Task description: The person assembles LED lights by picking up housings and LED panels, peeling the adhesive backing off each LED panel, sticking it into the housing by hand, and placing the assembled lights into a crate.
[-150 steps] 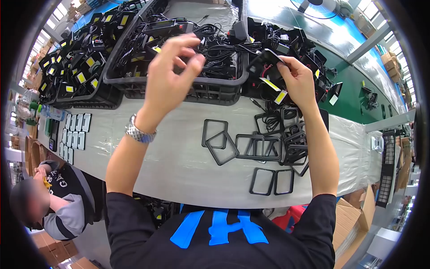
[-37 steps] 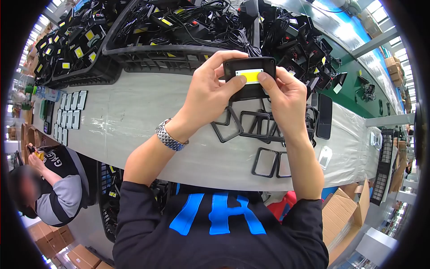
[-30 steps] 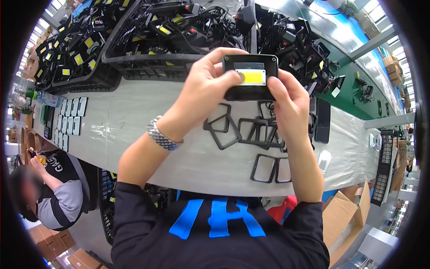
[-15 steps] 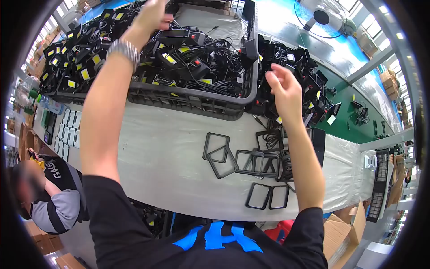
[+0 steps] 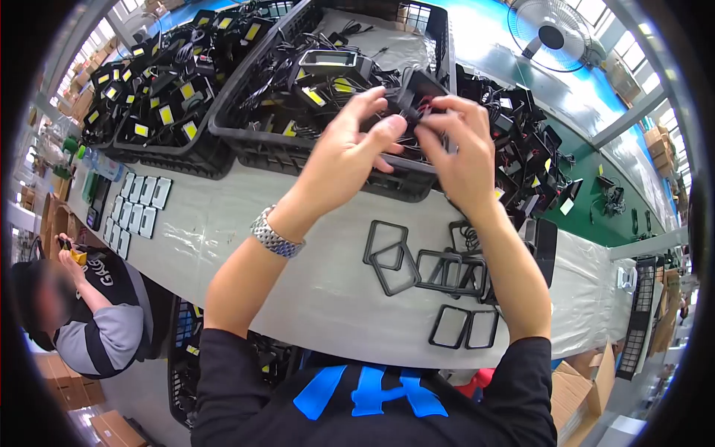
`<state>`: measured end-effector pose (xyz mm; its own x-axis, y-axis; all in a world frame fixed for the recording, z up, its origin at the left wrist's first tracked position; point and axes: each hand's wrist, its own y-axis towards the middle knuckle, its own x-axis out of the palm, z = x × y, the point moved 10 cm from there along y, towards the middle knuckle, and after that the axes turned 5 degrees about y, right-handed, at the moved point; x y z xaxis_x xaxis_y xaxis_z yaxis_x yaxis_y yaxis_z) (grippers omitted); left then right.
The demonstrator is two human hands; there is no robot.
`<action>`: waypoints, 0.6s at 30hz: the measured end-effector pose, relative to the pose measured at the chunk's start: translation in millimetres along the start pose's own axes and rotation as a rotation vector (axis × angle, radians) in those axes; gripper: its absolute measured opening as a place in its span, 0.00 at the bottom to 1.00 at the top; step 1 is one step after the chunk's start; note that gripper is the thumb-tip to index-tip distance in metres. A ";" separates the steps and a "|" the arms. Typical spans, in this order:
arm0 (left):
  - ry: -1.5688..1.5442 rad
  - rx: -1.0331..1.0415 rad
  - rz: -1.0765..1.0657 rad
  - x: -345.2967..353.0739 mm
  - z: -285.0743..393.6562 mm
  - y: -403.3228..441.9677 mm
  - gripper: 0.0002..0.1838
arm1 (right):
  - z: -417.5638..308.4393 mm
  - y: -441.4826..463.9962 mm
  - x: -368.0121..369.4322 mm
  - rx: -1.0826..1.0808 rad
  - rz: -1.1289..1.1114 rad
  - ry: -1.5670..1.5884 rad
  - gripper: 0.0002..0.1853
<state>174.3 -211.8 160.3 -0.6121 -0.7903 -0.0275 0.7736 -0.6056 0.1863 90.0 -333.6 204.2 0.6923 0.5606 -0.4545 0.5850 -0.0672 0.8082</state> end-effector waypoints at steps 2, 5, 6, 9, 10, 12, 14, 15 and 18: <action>-0.307 -0.086 -0.139 25.9 -10.5 -7.4 0.35 | -32.8 -15.8 6.5 -0.202 -0.097 -0.022 0.11; -0.375 -0.085 -0.118 24.9 -24.0 -12.3 0.30 | -49.2 -32.6 -1.9 -0.249 -0.135 -0.041 0.15; -0.351 -0.095 -0.101 24.5 -27.6 -16.1 0.29 | -52.1 -34.4 -10.0 -0.235 -0.153 -0.011 0.18; -0.231 -0.048 -0.056 23.7 -27.3 -23.7 0.29 | -26.6 -33.2 -34.9 0.070 -0.017 0.096 0.30; -0.183 -0.024 -0.041 23.5 -26.0 -27.3 0.29 | -10.4 -36.3 -35.7 0.281 0.013 0.188 0.31; -0.291 -0.031 -0.062 27.9 -29.0 -32.7 0.34 | 19.7 -57.7 -15.1 0.715 -0.118 0.528 0.29; -0.484 0.000 -0.068 34.9 -29.8 -39.1 0.39 | 18.7 -63.9 -16.2 0.768 -0.139 0.521 0.19; -0.558 -0.052 -0.111 40.1 -33.1 -43.6 0.43 | 19.3 -66.9 -15.5 0.785 -0.136 0.551 0.16; -0.163 0.088 -0.146 40.4 -23.3 -51.1 0.44 | 21.7 -65.5 -18.6 0.784 -0.061 0.642 0.10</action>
<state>113.9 -215.0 126.8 -0.7401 -0.6654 0.0976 0.6623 -0.6960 0.2775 48.0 -357.5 151.6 0.4294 0.9030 -0.0129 0.8837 -0.4172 0.2119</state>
